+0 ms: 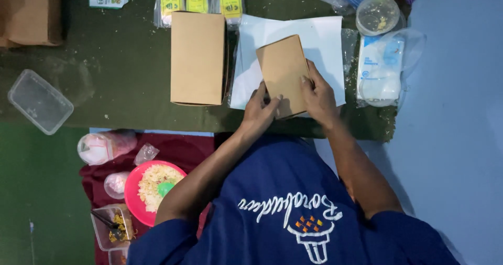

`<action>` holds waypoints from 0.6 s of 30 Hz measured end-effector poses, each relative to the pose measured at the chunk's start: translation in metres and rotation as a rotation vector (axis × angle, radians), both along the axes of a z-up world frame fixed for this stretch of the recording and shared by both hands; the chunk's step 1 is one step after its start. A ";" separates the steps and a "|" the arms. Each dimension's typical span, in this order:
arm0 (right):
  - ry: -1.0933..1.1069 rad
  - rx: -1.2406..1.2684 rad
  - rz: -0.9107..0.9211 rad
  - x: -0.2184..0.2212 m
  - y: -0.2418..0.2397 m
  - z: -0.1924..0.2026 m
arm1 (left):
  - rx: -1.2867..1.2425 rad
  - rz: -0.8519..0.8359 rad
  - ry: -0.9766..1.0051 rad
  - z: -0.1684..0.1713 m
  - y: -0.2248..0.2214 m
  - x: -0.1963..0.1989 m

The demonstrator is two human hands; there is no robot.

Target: Scooping food into a container, wrapping it in paper, and placing it into a cardboard box

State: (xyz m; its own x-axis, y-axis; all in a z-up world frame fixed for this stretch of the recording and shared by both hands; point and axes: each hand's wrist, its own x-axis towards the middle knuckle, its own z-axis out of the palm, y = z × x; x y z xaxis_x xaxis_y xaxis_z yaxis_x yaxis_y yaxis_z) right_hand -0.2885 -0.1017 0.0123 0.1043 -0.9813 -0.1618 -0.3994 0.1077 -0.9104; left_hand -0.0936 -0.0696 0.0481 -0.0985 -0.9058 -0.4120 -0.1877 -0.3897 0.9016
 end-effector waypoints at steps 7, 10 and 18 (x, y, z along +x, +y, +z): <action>-0.150 0.063 0.248 -0.037 0.004 -0.030 | 0.051 0.084 0.197 -0.041 0.040 0.018; -0.129 0.082 0.346 -0.039 0.011 -0.025 | 0.147 0.068 0.093 -0.078 0.058 0.019; -0.053 0.175 0.524 -0.016 0.015 0.017 | 0.295 -0.030 0.176 0.008 0.081 0.027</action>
State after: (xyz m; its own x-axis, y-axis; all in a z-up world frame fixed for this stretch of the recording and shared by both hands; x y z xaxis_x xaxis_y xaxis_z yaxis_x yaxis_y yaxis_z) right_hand -0.3045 -0.0863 0.0295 0.5835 -0.7551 -0.2991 -0.3946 0.0583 -0.9170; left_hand -0.0670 0.0111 0.0565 -0.2160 -0.7460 -0.6299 -0.0547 -0.6349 0.7707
